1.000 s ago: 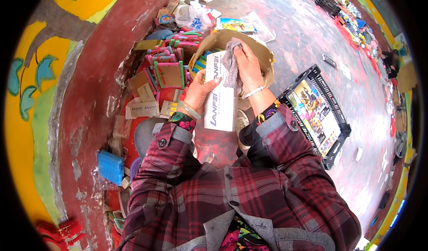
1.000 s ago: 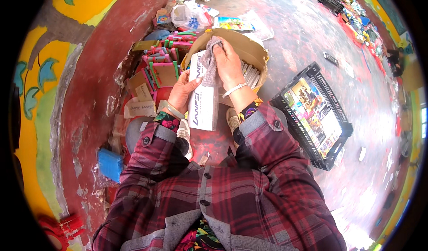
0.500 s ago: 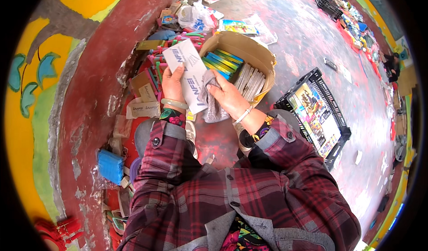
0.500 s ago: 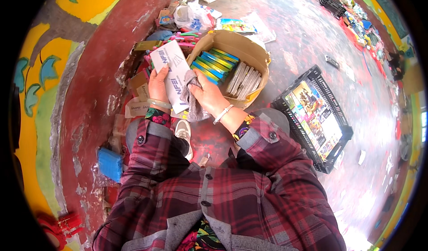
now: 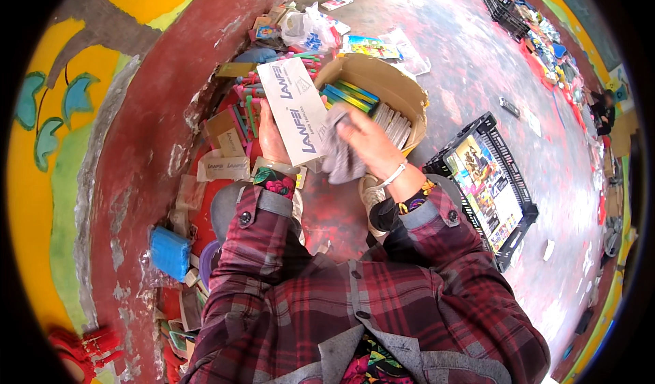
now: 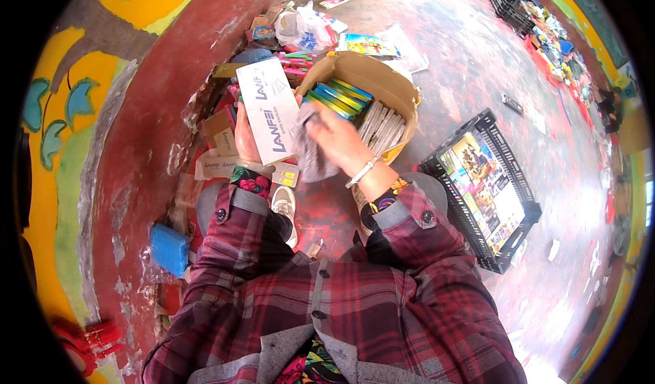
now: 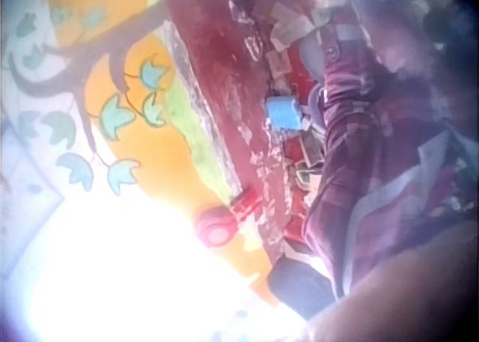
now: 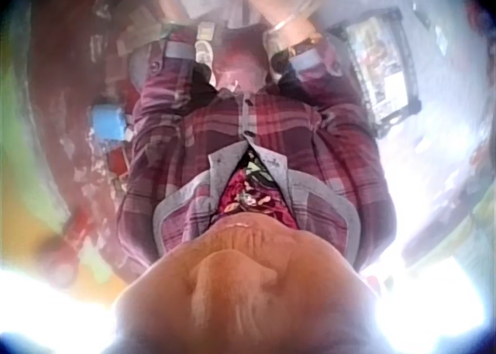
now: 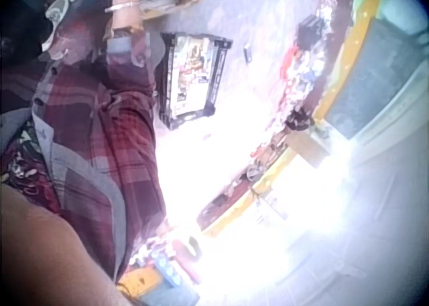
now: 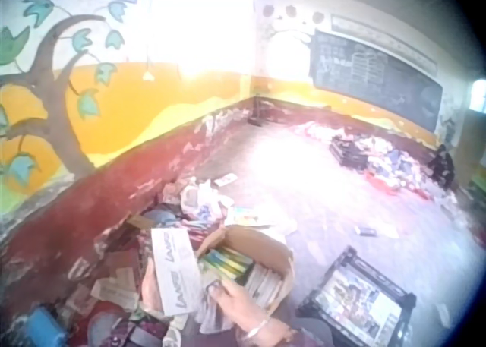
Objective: The person sits on the floor and wipes small rectangular boxes with a cloth. They pick up each box, wipe it thoroughly, and place it into a cardboard box.
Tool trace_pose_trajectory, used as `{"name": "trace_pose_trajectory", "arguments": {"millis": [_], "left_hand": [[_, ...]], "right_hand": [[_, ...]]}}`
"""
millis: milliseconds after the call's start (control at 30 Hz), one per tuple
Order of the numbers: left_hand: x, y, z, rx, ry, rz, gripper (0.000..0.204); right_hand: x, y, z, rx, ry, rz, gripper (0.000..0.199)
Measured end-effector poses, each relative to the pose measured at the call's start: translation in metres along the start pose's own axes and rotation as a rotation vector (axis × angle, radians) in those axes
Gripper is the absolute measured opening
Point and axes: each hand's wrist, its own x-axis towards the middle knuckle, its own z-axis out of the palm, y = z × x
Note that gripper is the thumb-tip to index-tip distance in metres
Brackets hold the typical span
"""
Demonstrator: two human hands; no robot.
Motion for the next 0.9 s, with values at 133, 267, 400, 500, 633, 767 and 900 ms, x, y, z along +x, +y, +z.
{"name": "trace_pose_trajectory", "arguments": {"millis": [133, 267, 400, 500, 633, 767, 900], "left_hand": [[-0.005, 0.005, 0.017, -0.002, 0.110, 0.047, 0.078], [-0.004, 0.002, 0.010, -0.052, 0.084, 0.003, 0.071], [-0.003, -0.007, -0.002, -0.125, 0.096, -0.051, 0.066], [-0.005, -0.009, -0.007, -0.080, 0.015, -0.108, 0.067], [-0.010, -0.017, -0.013, -0.185, -0.071, -0.185, 0.064], [-0.022, -0.046, -0.015, -0.189, 0.087, -0.221, 0.058], [-0.021, -0.043, 0.017, -0.096, 0.112, -0.382, 0.052]], "right_hand": [[0.007, -0.028, -0.020, -0.097, 0.316, -0.202, 0.050], [-0.002, -0.054, -0.006, 0.035, 0.169, -0.425, 0.054], [-0.017, -0.039, 0.033, -0.985, -0.071, -0.588, 0.058], [-0.026, -0.028, 0.050, -0.796, -0.078, -0.497, 0.053], [-0.022, -0.022, 0.049, -0.659, -0.061, -0.525, 0.052], [-0.001, -0.023, 0.027, -0.744, 0.067, -0.558, 0.049], [0.022, -0.021, -0.005, -0.864, 0.337, -0.490, 0.045]]}}
